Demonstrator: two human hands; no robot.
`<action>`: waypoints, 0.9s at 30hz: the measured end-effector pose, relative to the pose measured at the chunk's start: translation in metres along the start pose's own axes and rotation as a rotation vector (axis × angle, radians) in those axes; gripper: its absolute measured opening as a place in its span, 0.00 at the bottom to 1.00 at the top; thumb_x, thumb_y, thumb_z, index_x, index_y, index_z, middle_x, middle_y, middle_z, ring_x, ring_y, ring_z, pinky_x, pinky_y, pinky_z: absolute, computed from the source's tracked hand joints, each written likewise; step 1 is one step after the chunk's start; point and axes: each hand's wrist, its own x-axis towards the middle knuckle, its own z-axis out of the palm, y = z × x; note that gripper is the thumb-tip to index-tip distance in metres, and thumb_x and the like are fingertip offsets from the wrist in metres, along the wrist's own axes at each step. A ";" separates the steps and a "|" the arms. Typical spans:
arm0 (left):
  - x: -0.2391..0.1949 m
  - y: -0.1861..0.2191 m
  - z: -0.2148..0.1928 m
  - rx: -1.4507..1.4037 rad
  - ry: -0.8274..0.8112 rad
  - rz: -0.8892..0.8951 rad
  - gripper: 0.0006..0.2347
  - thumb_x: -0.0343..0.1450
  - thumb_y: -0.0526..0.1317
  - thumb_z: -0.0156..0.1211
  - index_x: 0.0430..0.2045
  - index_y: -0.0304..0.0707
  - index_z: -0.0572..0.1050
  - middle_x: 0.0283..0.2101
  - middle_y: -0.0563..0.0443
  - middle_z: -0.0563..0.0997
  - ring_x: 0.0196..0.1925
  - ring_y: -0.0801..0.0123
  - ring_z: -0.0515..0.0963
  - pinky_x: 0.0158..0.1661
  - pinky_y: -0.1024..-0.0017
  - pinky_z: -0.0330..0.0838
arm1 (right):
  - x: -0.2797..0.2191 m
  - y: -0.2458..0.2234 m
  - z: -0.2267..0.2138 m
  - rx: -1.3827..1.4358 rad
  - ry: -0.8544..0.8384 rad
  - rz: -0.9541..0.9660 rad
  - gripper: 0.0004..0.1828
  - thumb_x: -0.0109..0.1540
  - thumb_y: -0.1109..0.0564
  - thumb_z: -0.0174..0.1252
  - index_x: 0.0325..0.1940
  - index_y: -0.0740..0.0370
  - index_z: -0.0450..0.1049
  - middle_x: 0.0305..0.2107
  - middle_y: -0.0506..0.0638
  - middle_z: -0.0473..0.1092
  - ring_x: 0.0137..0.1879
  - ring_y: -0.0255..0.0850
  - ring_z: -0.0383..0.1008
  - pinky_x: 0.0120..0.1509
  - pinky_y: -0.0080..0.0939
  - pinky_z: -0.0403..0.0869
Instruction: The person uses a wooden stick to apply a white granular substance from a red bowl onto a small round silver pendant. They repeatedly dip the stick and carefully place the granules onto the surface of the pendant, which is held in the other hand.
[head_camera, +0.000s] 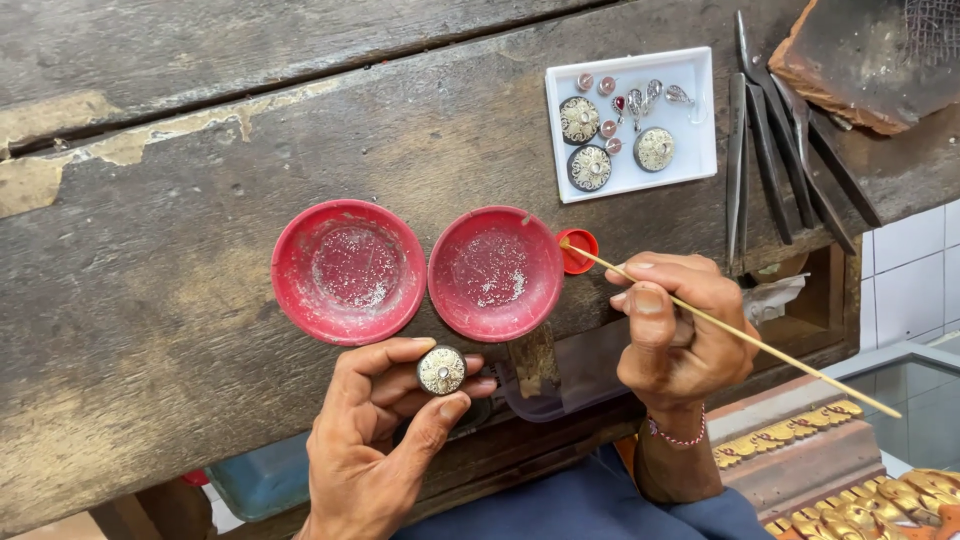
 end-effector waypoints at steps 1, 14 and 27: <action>0.000 -0.001 -0.001 0.000 0.000 0.002 0.17 0.68 0.27 0.63 0.49 0.32 0.68 0.45 0.30 0.89 0.42 0.53 0.94 0.49 0.68 0.87 | -0.001 0.000 0.000 0.001 0.001 -0.002 0.10 0.70 0.60 0.50 0.40 0.71 0.70 0.29 0.63 0.74 0.31 0.49 0.78 0.36 0.37 0.74; 0.003 0.012 0.000 0.042 -0.056 0.117 0.15 0.72 0.30 0.61 0.51 0.32 0.66 0.44 0.35 0.87 0.43 0.57 0.92 0.49 0.71 0.86 | -0.023 -0.010 0.007 0.413 0.074 0.026 0.10 0.69 0.54 0.51 0.41 0.64 0.65 0.23 0.58 0.63 0.23 0.43 0.68 0.26 0.38 0.76; -0.001 0.008 -0.006 -0.059 -0.115 0.115 0.15 0.74 0.31 0.59 0.54 0.32 0.65 0.48 0.37 0.83 0.46 0.60 0.89 0.56 0.71 0.82 | -0.051 -0.025 0.018 0.515 -0.109 -0.031 0.07 0.67 0.55 0.52 0.40 0.62 0.67 0.24 0.54 0.68 0.25 0.44 0.74 0.32 0.33 0.69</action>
